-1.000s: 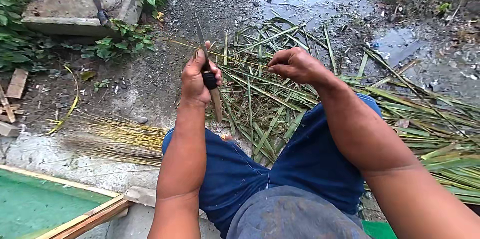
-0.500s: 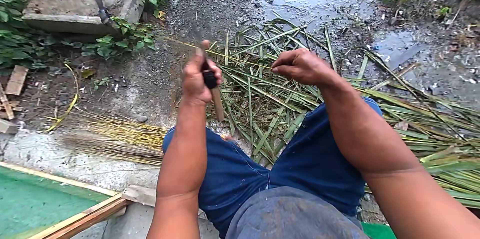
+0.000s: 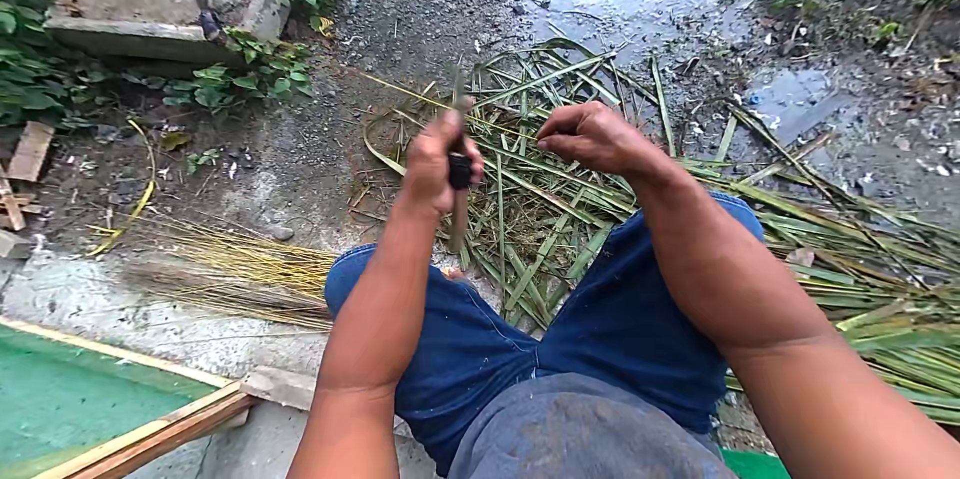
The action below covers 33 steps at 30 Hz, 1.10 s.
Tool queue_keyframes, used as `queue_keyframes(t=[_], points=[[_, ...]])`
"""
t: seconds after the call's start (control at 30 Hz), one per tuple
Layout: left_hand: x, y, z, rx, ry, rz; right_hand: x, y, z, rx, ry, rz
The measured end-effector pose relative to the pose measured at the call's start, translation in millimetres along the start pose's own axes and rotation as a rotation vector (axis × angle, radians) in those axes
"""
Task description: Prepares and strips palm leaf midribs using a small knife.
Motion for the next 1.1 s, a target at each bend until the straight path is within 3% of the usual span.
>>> queue_keyframes(t=[0.1,0.3,0.37,0.47,0.53,0.6,0.73,0.8,0.93,1.0,1.1], points=[[24,-21,2,-0.102,-0.112,-0.056,4,-4,-2,-0.015,-0.033,-0.017],[-76,58,-5,0.241,0.148,0.199,-17,6,14,0.020,-0.071,0.002],[-57,47,-1,0.195,0.139,0.144,-12,5,11,0.018,-0.075,-0.018],[10,-8,5,-0.039,-0.027,-0.065,6,-4,1,-0.027,-0.073,-0.035],[32,-29,6,-0.138,-0.116,-0.091,11,-11,-3,-0.069,-0.082,-0.012],[16,-14,0,-0.085,-0.117,-0.054,7,-10,-1,-0.093,-0.080,-0.023],[-50,36,-9,0.131,0.071,0.140,-2,-7,4,-0.064,-0.089,-0.001],[-41,29,-5,0.105,0.084,0.115,3,-5,0,-0.042,-0.089,0.008],[14,-24,6,-0.143,-0.076,-0.019,10,-10,-8,-0.039,-0.025,0.037],[8,-18,2,-0.121,-0.091,-0.014,6,-10,-8,-0.067,-0.005,0.041],[-41,25,-6,0.060,0.045,0.076,-6,-6,-2,-0.068,0.024,0.044]])
Point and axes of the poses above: each hand's wrist, its own z-axis away from the middle knuckle, its own x-axis out of the palm, y = z × x, the point moved 10 cm from there along -z, towards the middle knuckle
